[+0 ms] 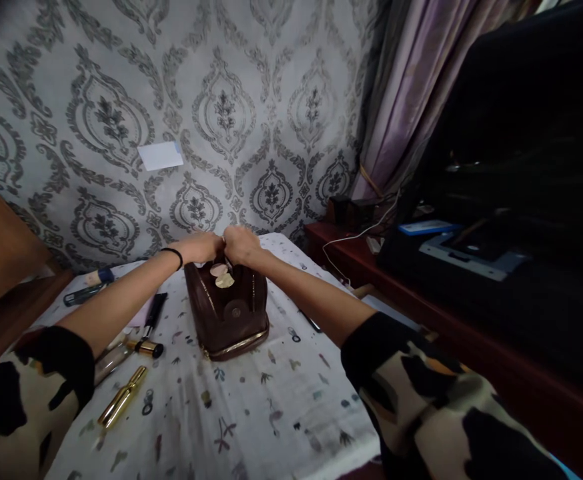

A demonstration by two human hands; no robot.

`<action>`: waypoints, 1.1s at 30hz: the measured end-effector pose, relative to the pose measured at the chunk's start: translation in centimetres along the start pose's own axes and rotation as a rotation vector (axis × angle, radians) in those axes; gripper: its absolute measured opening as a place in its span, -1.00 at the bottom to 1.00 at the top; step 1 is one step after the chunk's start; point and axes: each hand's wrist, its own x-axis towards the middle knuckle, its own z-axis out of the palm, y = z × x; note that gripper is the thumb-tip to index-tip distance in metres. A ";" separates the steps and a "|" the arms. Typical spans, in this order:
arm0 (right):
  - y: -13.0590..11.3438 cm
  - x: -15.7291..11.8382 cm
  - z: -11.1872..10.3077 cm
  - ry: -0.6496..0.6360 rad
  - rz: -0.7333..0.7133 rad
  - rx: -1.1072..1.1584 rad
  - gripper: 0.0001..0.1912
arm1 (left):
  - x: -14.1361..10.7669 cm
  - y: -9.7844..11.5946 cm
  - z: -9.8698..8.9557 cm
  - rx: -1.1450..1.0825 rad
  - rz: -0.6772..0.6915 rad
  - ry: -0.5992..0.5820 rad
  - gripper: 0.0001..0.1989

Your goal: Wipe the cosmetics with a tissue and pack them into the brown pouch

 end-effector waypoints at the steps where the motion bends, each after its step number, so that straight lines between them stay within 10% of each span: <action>1: 0.3 -0.4 -0.4 0.023 0.001 0.014 -0.73 | -0.8 0.1 -0.7 0.004 -0.041 0.066 -0.77; 8: 1.6 -5.4 0.0 0.269 -0.119 0.265 -0.69 | -8.3 0.6 0.2 -0.411 -0.113 0.515 -0.67; 20: -3.0 -15.7 11.3 -0.134 -0.741 0.435 -0.59 | -22.9 4.1 10.9 -0.665 -0.357 0.386 -0.62; 30: -10.7 -13.3 18.1 -0.579 -0.128 1.290 -0.66 | -28.1 -1.7 17.4 -0.572 -0.635 0.600 -0.78; 33: -12.3 -13.1 19.3 -0.539 -0.009 1.498 -0.60 | -29.5 -3.3 17.9 -0.550 -0.719 0.651 -0.77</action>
